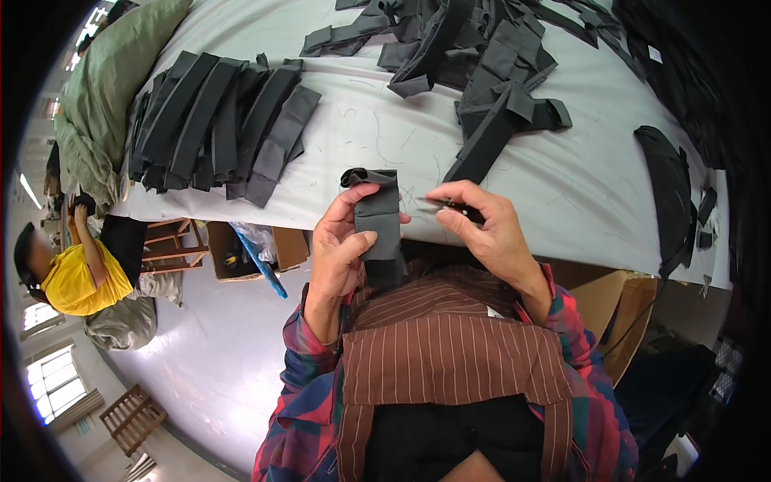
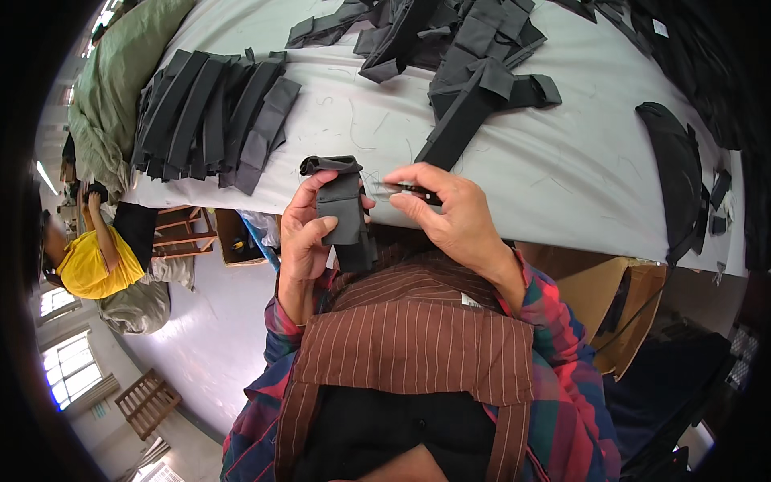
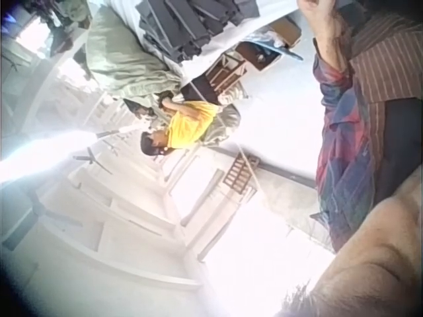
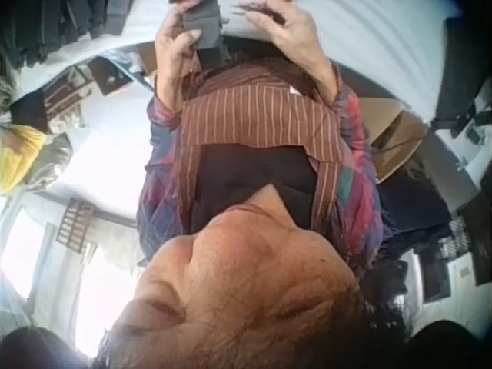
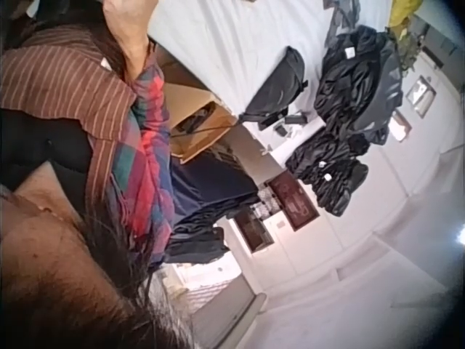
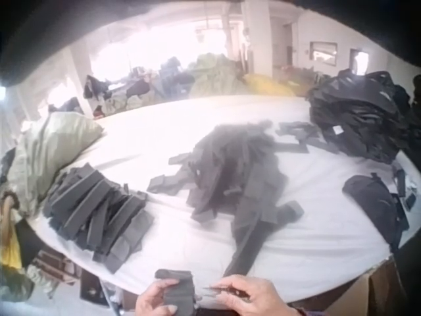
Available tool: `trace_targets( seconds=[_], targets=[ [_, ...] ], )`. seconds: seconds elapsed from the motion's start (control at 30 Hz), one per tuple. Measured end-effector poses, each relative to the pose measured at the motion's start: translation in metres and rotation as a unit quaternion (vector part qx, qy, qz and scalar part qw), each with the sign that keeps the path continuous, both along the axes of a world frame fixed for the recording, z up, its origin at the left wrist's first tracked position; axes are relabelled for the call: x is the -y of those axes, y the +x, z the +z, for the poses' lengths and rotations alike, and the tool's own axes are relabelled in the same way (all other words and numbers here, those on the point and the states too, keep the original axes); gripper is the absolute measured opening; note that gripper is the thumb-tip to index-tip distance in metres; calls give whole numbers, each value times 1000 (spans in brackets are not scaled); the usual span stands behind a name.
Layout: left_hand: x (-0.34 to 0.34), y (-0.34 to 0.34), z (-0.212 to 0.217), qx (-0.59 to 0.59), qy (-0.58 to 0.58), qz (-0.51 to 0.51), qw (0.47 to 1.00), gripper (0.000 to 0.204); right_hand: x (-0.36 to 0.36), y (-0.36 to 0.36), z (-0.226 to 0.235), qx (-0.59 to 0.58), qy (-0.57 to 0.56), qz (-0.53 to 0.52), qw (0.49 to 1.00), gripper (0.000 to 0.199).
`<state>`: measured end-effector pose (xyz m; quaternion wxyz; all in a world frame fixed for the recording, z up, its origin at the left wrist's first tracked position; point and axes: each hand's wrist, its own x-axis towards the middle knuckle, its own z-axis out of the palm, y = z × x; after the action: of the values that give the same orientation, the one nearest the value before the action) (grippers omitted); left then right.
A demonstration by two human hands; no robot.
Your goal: Trimming excess threads or material from small black fabric pieces using small nippers.
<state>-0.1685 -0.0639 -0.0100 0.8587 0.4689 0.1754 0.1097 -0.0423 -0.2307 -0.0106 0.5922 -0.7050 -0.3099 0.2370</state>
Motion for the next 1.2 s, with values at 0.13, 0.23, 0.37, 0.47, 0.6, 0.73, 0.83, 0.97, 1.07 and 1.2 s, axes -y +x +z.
trace_targets(
  seconds=[0.13,0.23,0.37,0.47,0.6,0.73,0.83,0.97,1.07,1.2],
  targets=[
    [0,0,-2,19,-24,2,1000,55,-3,-4,-2,6,-25,24,999,15],
    [2,1,-2,19,-22,7,1000,55,-7,-8,-6,20,-12,1,1000,14],
    [4,0,-1,-3,12,3,1000,59,-9,-11,0,31,-24,-13,999,14],
    [4,1,1,8,-24,2,1000,55,-10,-11,1,73,-25,-26,997,13],
    [4,2,1,0,-29,2,1000,56,-14,-12,0,179,-14,-47,983,10],
    [4,1,2,-10,-22,-2,1000,57,-14,-12,3,259,-48,-47,964,9],
    [4,2,2,4,-18,-12,1000,57,-12,-7,5,269,-52,-35,961,9],
    [3,2,8,7,-26,-32,999,56,-16,-2,18,155,-5,-55,986,15],
    [8,1,10,-15,64,-59,996,53,-32,-4,37,210,50,-78,973,21],
    [21,-2,50,29,322,-46,945,48,-27,8,45,83,127,-15,988,13]
  ],
)
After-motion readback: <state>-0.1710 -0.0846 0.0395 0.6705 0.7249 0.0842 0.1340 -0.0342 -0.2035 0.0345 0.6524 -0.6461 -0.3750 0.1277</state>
